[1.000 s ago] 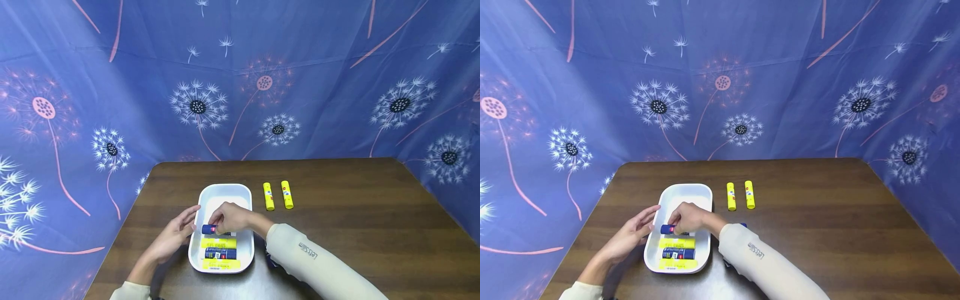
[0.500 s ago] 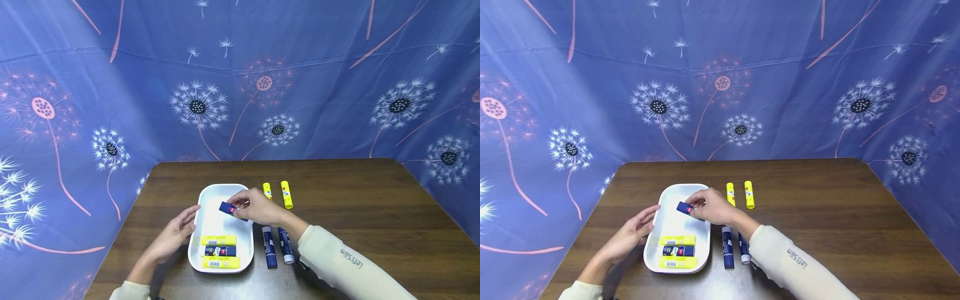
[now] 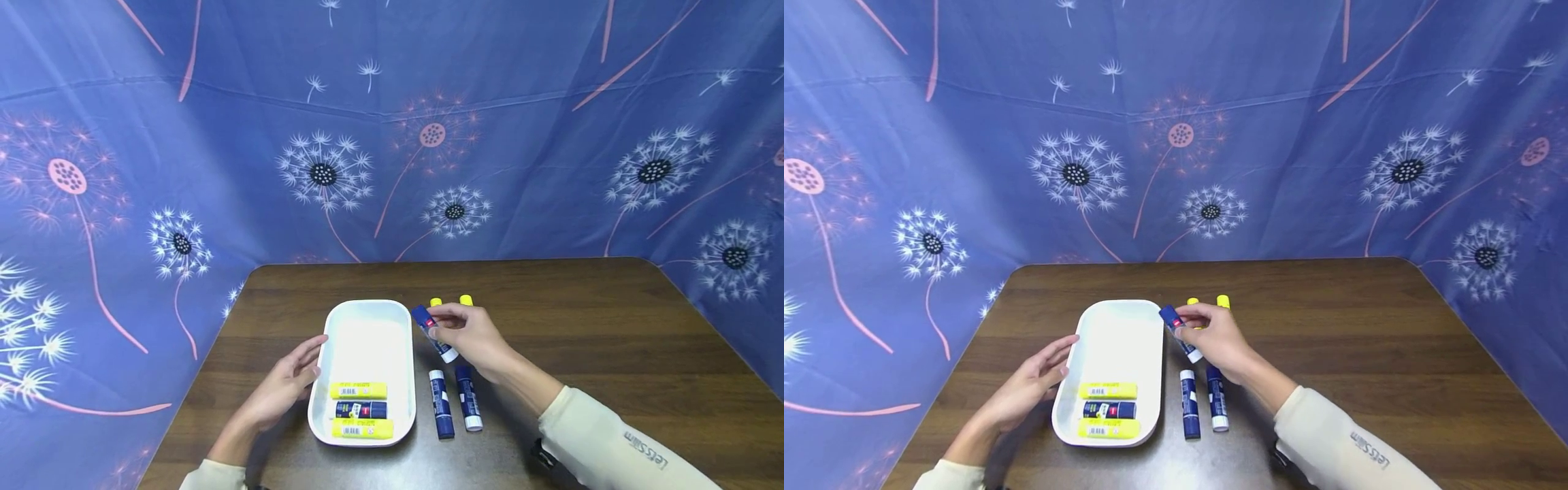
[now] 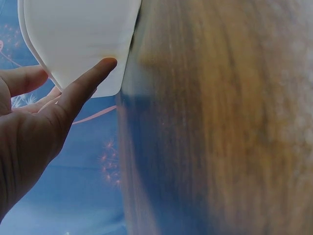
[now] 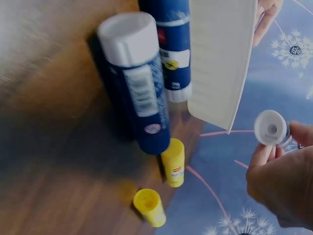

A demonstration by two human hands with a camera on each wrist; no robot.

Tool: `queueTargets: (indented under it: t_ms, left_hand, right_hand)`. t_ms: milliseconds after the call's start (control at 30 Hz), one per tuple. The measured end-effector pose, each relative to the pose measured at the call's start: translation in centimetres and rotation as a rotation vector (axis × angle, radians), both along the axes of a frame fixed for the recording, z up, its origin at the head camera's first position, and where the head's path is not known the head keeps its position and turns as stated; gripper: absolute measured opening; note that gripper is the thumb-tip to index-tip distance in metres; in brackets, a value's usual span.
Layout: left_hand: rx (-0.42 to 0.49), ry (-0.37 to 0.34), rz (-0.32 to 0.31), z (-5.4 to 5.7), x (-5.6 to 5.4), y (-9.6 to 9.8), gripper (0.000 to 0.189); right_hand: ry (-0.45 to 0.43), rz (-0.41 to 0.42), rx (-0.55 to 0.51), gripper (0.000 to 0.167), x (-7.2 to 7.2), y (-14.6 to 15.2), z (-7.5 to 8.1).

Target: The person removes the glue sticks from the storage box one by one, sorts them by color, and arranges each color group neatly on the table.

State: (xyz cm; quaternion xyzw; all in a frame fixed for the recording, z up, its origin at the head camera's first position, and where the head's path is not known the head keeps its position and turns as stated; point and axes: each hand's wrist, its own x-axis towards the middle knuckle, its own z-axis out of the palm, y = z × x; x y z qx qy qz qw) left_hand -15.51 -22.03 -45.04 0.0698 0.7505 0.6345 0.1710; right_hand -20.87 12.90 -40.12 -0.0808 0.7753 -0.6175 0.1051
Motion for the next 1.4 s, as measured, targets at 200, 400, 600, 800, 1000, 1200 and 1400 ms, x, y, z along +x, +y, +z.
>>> queueTargets:
  t_ms: [200, 400, 600, 800, 1000, 1200, 1400]
  left_hand:
    - [-0.034, 0.007, -0.002, 0.3, 0.0, 0.1, 0.057]
    - [-0.030, 0.003, -0.007, 0.4, 0.0, 0.0, 0.057]
    - [-0.032, -0.004, 0.008, 0.4, 0.0, 0.1, 0.057]
    - [-0.028, -0.015, 0.019, 0.3, 0.1, 0.1, 0.057]
    - [-0.021, -0.001, -0.005, 0.2, -0.1, 0.0, 0.057]
    - [-0.027, -0.001, 0.001, 0.0, -0.2, 0.0, 0.057]
    - [-0.039, -0.015, 0.032, -0.2, -0.2, 0.1, 0.057]
  right_hand:
    - [-0.059, -0.107, -0.067, 0.045, 1.0, 2.0, 0.2]
    - [-0.099, -0.191, -0.030, 0.046, 2.2, 4.0, 0.1]
    - [-0.149, -0.273, -0.014, 0.047, 3.5, 5.5, -1.1]
    - [-0.197, -0.331, 0.009, 0.052, 4.6, 6.4, -2.9]
    - [-0.223, -0.358, 0.053, 0.053, 5.4, 7.0, -4.4]
    - [-0.219, -0.365, 0.130, 0.051, 6.2, 7.5, -5.8]
    - [-0.205, -0.377, 0.167, 0.046, 6.6, 7.5, -6.8]
